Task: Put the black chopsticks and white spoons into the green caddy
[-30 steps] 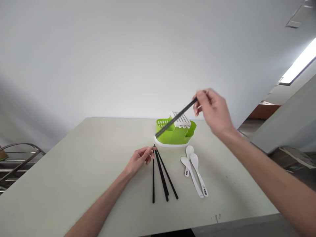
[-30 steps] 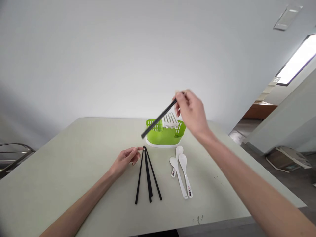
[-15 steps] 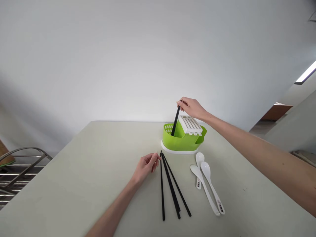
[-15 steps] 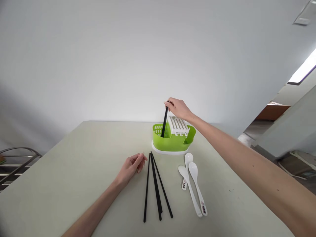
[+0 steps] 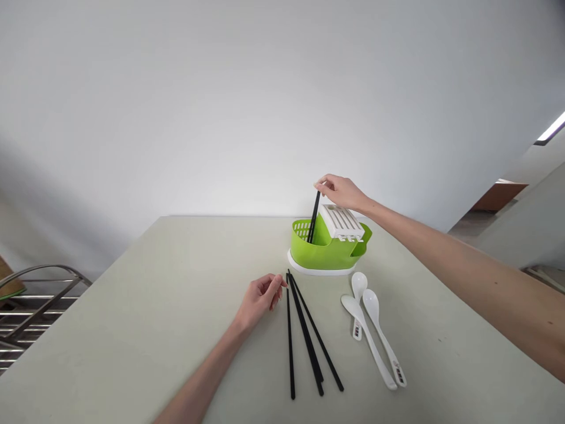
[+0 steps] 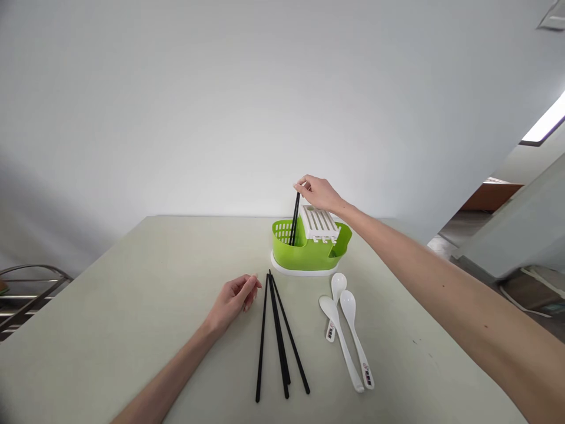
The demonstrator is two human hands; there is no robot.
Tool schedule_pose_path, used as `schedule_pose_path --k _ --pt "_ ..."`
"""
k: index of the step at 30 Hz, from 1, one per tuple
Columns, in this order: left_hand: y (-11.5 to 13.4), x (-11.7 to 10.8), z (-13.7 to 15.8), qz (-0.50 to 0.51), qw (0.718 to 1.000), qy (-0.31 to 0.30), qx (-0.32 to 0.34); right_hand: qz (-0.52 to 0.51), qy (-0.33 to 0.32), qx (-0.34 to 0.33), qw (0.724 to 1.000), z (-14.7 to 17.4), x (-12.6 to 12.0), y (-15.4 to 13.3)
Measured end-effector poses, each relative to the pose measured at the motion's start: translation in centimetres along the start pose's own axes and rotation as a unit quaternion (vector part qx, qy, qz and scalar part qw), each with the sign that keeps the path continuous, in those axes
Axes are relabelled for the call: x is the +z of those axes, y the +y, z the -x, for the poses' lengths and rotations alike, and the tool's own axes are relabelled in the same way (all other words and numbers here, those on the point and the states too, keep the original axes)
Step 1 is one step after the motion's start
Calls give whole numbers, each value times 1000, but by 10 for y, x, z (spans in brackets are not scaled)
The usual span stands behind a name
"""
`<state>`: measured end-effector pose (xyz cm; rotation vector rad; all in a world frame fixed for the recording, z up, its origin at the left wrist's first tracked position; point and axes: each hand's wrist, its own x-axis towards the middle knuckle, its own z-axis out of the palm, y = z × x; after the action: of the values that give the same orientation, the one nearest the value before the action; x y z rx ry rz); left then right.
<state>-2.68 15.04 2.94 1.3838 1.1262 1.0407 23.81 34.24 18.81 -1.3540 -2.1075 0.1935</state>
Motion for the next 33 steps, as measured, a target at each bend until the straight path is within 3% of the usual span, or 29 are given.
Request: schedule_pose_path --k 3,5,7,10,14,17,23,33 --pt "3 -1 0 -19 999 29 5 36 120 -48 991 20 -9 -20" --pt "4 -3 -1 -30 998 58 11 57 139 -109 983 46 -14 -41" --pt "4 -5 -2 -37 996 84 19 78 98 -178 976 81 -17 -64" --pt "3 -8 -4 -32 993 107 24 126 -66 -254 957 142 -11 -91" --pt "1 -9 -6 -36 993 110 24 162 -243 -178 940 207 16 -99" --pt "0 -9 -5 -50 994 100 21 124 -313 -71 939 231 40 -89" --pt "4 -8 -3 -78 993 87 14 37 -316 74 945 233 75 -69" --pt "5 -6 -4 -84 994 74 18 87 -324 91 937 222 93 -76"
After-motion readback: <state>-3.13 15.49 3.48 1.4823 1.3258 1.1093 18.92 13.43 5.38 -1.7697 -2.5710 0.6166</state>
